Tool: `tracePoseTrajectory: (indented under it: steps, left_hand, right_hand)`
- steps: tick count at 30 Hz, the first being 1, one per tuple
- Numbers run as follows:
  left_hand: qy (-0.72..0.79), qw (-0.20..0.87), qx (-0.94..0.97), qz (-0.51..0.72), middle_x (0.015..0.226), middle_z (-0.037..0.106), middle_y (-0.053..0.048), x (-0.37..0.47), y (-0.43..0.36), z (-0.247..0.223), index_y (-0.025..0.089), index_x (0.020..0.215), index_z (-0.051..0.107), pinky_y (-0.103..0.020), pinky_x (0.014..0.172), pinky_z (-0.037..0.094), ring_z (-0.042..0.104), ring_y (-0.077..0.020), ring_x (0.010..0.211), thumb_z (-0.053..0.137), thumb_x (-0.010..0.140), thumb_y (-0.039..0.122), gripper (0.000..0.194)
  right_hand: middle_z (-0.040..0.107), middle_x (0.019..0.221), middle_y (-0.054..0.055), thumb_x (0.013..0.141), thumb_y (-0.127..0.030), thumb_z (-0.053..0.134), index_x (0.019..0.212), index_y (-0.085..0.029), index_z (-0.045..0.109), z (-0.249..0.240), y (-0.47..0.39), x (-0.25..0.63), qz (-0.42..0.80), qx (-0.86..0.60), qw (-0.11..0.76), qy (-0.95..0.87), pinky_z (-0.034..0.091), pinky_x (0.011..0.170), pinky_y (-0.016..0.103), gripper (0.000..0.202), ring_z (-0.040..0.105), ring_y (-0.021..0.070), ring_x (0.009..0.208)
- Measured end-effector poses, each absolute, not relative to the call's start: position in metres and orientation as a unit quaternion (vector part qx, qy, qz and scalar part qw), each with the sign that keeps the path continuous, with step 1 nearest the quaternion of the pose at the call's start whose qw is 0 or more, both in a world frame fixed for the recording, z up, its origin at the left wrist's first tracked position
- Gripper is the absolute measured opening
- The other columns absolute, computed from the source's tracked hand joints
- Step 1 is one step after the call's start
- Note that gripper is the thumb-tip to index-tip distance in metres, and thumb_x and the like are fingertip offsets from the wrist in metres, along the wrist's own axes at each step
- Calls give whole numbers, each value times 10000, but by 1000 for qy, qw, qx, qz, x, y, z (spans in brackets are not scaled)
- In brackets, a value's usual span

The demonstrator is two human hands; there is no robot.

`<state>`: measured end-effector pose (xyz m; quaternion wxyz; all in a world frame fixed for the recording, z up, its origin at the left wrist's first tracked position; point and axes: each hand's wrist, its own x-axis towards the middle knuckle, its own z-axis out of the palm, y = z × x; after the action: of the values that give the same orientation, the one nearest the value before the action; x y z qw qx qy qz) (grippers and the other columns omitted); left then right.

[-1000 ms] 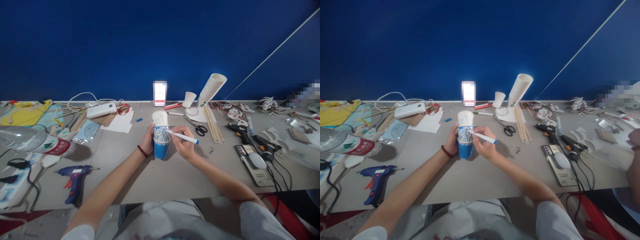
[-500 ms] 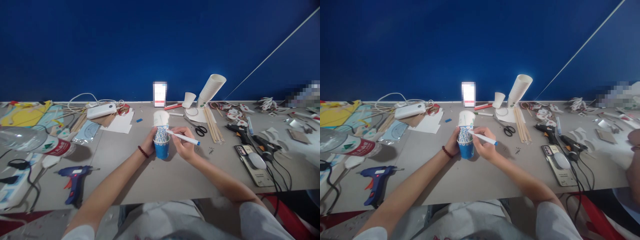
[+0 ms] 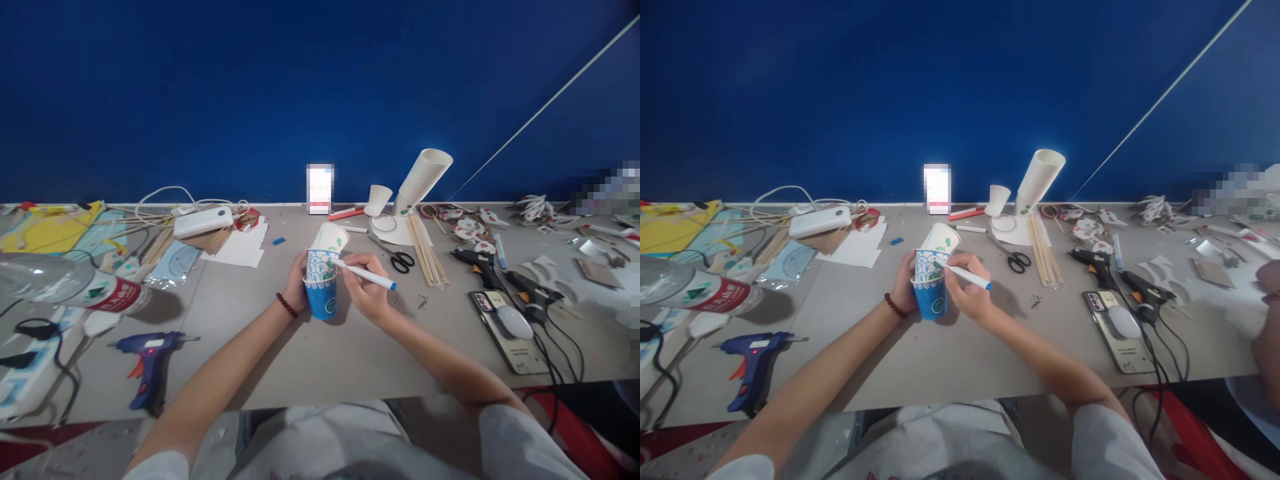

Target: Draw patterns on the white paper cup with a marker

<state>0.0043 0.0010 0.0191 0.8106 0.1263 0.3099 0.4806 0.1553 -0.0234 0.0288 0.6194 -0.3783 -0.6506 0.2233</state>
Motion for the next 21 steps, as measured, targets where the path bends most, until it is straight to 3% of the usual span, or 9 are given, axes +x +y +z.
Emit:
tracePoseTrajectory:
  steps: [9,21]
  left_hand:
    - [310,803,117,495,877,772,-89,5,0,20,107,972,725,-331,852,550,728,-226,824,585,879,483,412]
    - [299,790,143,517,855,761,-70,7,0,14,118,1015,722,-296,784,543,713,-195,759,633,876,433,356]
  right_hand:
    - [727,844,38,861,-173,652,887,-230,628,36,-25,153,181,-389,611,-665,594,726,338,67,725,192,792]
    - [750,854,44,855,-196,658,887,-236,640,34,-24,152,175,-406,596,-671,609,739,351,55,734,195,797]
